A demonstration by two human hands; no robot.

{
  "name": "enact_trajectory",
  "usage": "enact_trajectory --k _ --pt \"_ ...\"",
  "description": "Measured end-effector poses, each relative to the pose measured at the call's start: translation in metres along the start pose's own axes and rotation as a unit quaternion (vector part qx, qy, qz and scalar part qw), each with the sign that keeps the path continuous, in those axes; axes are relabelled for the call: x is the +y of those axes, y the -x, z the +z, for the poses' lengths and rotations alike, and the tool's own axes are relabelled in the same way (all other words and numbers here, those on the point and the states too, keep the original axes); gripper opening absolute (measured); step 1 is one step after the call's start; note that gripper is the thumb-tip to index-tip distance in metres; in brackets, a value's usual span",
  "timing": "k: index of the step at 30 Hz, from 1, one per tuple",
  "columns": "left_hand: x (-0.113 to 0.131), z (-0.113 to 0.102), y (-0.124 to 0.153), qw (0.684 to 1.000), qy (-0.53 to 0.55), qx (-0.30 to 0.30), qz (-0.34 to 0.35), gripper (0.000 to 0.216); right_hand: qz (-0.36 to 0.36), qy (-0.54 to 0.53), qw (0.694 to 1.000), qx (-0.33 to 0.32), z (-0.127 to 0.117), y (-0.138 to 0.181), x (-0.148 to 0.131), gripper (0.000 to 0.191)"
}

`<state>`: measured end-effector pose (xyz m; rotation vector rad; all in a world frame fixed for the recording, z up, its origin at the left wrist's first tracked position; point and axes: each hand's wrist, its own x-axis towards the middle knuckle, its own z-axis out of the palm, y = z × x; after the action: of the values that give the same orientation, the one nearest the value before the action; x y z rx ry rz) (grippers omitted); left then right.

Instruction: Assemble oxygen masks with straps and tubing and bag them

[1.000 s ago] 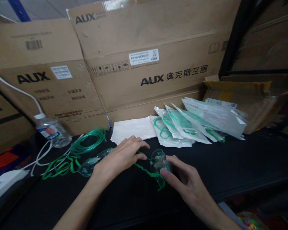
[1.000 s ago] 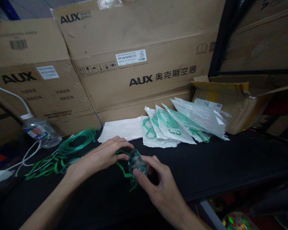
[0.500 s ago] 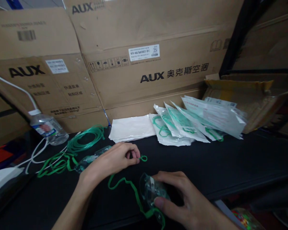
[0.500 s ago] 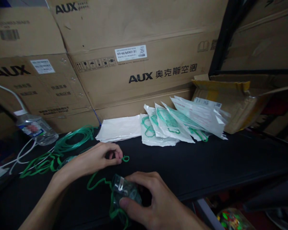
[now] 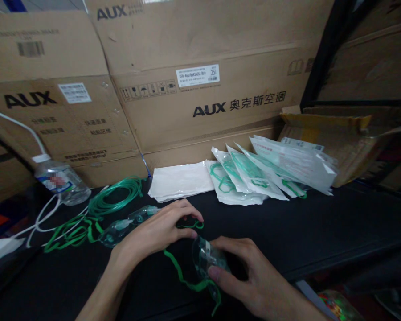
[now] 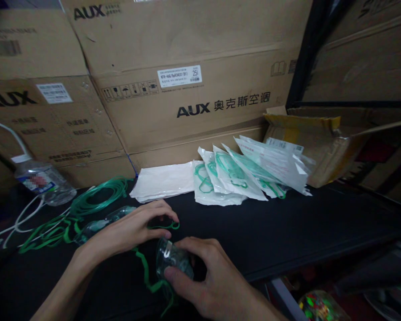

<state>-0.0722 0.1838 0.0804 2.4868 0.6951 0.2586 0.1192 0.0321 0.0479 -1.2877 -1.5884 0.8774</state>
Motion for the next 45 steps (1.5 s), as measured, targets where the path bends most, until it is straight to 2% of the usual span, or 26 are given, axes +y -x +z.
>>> enact_trajectory --k 6,10,13,20,23,25,28,30,33,38,42,45 --pt "0.006 0.004 -0.005 1.000 -0.017 0.023 -0.006 0.001 -0.011 -0.010 1.000 0.004 0.000 0.000 0.003 0.025" --pt "0.020 -0.002 -0.005 0.996 0.063 0.056 -0.029 0.009 -0.064 -0.086 0.994 0.017 -0.004 -0.005 0.003 0.016" --pt "0.027 -0.006 -0.006 0.990 0.124 0.059 -0.039 0.020 -0.075 -0.130 0.989 0.017 -0.006 -0.007 0.003 0.017" --pt "0.032 -0.011 -0.004 0.961 0.248 0.074 -0.096 0.025 -0.005 -0.246 0.969 0.025 -0.009 -0.008 0.001 0.024" --pt "0.032 -0.012 -0.003 0.950 0.289 0.079 -0.092 0.029 0.006 -0.279 0.960 0.015 -0.011 -0.009 0.001 0.027" --pt "0.033 -0.013 -0.003 0.950 0.286 0.113 -0.059 0.022 0.010 -0.290 0.957 0.014 -0.011 -0.009 0.003 0.029" --pt "0.037 -0.014 0.002 0.946 0.252 0.203 0.005 0.013 0.014 -0.306 0.952 0.014 -0.011 -0.010 0.007 0.029" --pt "0.040 -0.011 0.008 0.936 0.245 0.251 0.022 0.011 0.015 -0.320 0.947 0.016 -0.010 -0.009 0.010 0.028" --pt "0.041 -0.002 0.020 0.921 0.253 0.297 0.017 0.010 0.018 -0.325 0.945 0.015 -0.010 -0.008 0.011 0.026" --pt "0.034 0.017 0.029 0.884 0.317 0.343 -0.018 0.029 -0.001 -0.325 0.946 0.003 -0.011 -0.007 0.008 0.028" --pt "0.035 0.022 0.024 0.861 0.378 0.337 -0.043 0.039 0.021 -0.325 0.945 0.000 -0.011 -0.009 0.004 0.026" --pt "0.039 0.022 0.022 0.869 0.403 0.277 -0.069 0.039 0.031 -0.331 0.943 -0.007 -0.010 -0.013 0.004 0.025"
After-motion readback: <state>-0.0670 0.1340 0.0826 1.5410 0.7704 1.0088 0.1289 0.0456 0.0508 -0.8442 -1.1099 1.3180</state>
